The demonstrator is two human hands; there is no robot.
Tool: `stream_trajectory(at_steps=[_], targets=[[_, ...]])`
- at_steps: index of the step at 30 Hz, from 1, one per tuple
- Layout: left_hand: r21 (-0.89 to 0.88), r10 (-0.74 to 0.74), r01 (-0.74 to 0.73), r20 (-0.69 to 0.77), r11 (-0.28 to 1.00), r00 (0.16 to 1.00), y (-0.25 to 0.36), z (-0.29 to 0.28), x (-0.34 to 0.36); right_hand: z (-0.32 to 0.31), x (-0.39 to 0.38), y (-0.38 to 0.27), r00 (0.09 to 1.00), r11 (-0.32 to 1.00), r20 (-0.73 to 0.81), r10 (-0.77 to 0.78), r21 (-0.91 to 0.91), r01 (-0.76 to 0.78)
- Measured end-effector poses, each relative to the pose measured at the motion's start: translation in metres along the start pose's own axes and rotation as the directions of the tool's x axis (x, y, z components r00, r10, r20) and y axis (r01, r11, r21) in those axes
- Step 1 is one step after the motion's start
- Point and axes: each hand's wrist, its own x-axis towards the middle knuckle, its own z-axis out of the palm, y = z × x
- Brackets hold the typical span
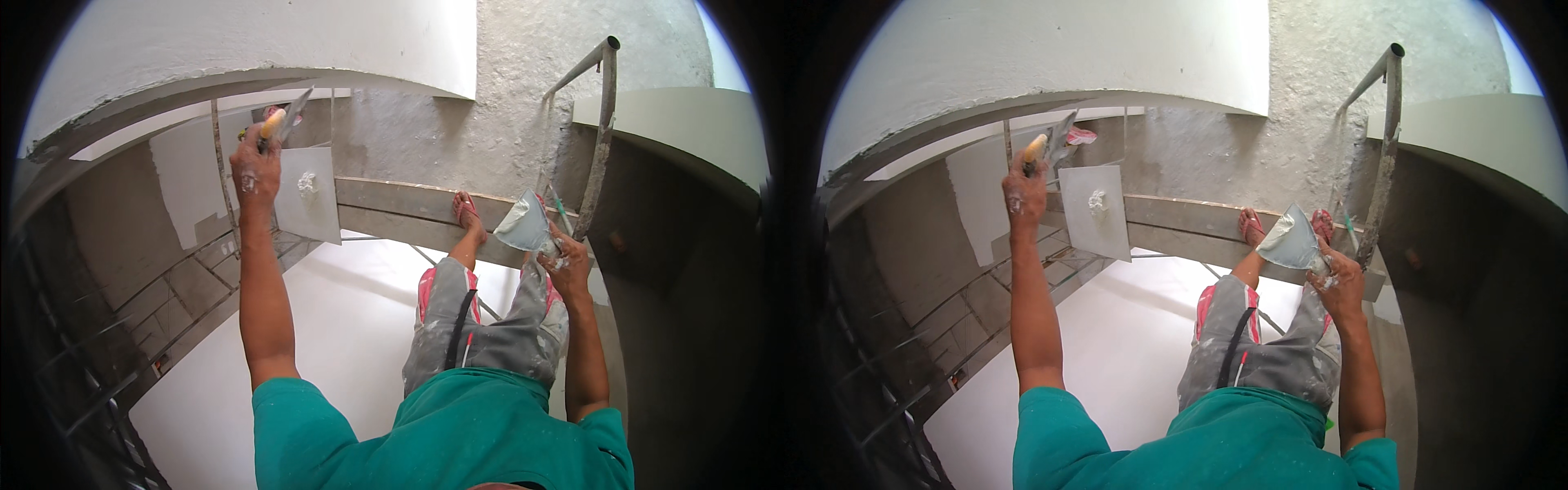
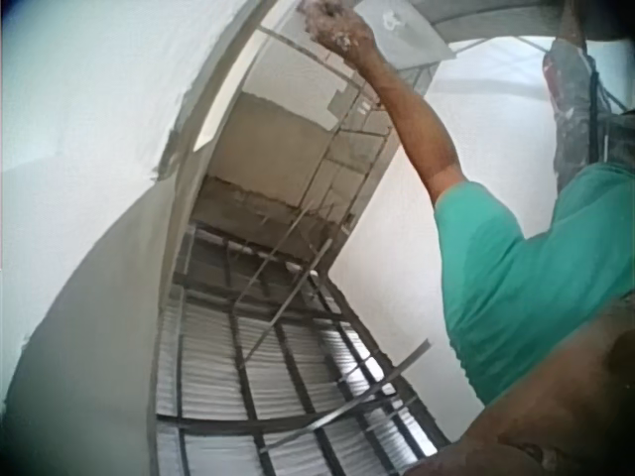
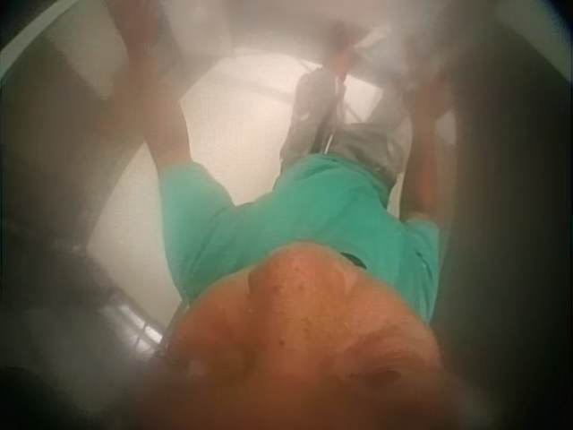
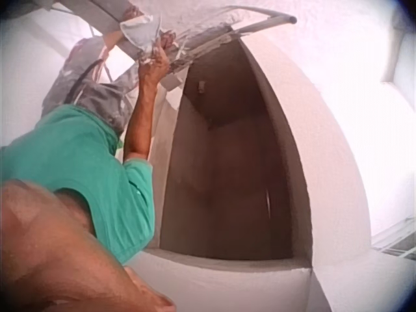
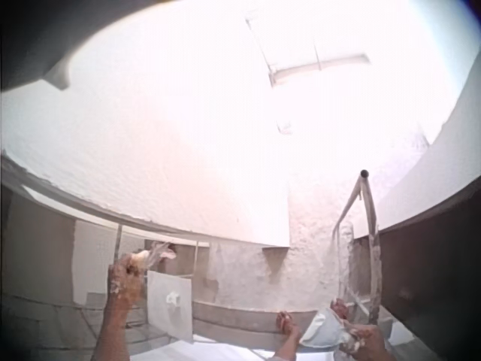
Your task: The person applies plaster to a wall using a trowel and hawk. They repeatedly scoop plaster from the hawk and smooth it onto the wall surface, working on a section near a staircase.
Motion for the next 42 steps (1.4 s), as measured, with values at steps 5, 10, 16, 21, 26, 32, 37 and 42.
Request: stream_trajectory(at_steps=[5, 10, 16, 21, 26, 32, 37, 42], targets=[[-0.013, -0.144, 0.144, 0.011, 0.99, 0.99, -0.002, 0.053, -0.006, 0.002, 0.003, 0.001, 1.0, 1.0, -0.001, 0.004, -0.013, -0.004], [0.1, -0.084, 0.085, -0.009, 0.991, 0.996, 0.032, 0.084, 0.014, 0.011, 0.004, 0.004, 1.0, 1.0, -0.008, 0.012, -0.018, -0.012], [0.242, -0.026, 0.017, 0.035, 0.97, 0.999, 0.034, 0.137, 0.039, 0.019, 0.004, 0.016, 1.0, 0.999, -0.01, -0.024, -0.024, 0.023], [0.246, -0.076, 0.076, -0.01, 0.966, 0.997, 0.03, 0.154, 0.05, 0.02, 0.001, 0.027, 0.995, 0.995, 0.041, 0.093, 0.029, -0.094], [0.305, -0.113, 0.115, -0.025, 0.945, 0.993, 0.025, 0.148, 0.066, 0.019, 0.002, 0.032, 0.995, 0.996, 0.06, 0.076, -0.041, -0.074], [0.283, -0.168, 0.194, -0.115, 0.939, 0.979, 0.04, 0.094, 0.06, 0.019, 0.001, 0.029, 0.998, 0.998, 0.028, 0.06, 0.034, -0.061], [0.205, -0.184, 0.212, -0.147, 0.955, 0.972, 0.05, 0.068, 0.039, 0.019, 0.003, 0.026, 1.0, 1.0, -0.014, 0.023, 0.005, -0.023], [0.086, -0.178, 0.183, -0.062, 0.979, 0.982, 0.029, 0.118, 0.048, 0.019, 0.005, 0.028, 1.0, 1.0, -0.004, -0.004, 0.006, 0.005]])
